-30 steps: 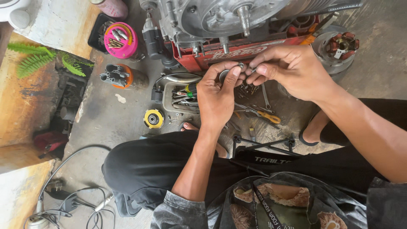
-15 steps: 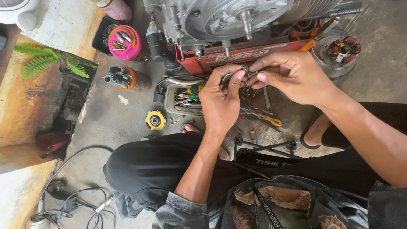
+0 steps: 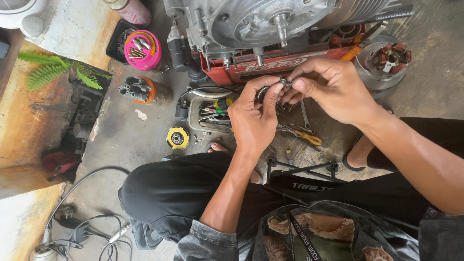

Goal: The person is working on a small engine, likely a motorcycle engine. They are handling a small metal ring, possibly a gasket or seal, and attempting to fit it onto a part of the engine. They use a screwdriver to assist in the process.

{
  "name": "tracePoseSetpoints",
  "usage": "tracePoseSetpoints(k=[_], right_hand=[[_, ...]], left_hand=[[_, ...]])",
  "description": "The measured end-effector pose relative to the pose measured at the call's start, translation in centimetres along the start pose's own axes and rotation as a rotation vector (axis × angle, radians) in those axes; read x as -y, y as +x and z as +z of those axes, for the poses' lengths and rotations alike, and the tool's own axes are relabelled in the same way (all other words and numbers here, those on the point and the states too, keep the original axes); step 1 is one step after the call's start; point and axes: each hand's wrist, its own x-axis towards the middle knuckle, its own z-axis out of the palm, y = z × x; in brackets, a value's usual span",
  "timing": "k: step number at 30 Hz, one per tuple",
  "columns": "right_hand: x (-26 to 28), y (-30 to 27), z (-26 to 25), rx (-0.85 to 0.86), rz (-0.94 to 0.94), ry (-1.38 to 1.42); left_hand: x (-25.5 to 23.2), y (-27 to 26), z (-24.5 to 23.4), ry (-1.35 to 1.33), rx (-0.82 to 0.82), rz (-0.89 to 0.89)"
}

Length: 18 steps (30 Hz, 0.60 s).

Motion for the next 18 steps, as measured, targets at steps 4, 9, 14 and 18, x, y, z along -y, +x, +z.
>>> tracePoseSetpoints(k=[4, 9, 14, 18], right_hand=[[-0.1, 0.0, 0.3, -0.004, -0.026, -0.031], [-1.8, -0.1, 0.6, -0.16, 0.008, 0.056], [-1.4, -0.1, 1.2, -0.207, 0.083, 0.034], [-0.4, -0.2, 1.7, -0.259, 0.149, -0.007]], left_hand=[[0.0, 0.0, 0.2, -0.023, 0.002, -0.003], [1.4, 0.0, 1.3, -0.405, -0.027, -0.21], [1.7, -0.1, 1.6, -0.442, 0.005, -0.265], [2.3, -0.3, 1.9, -0.509, 0.025, -0.337]])
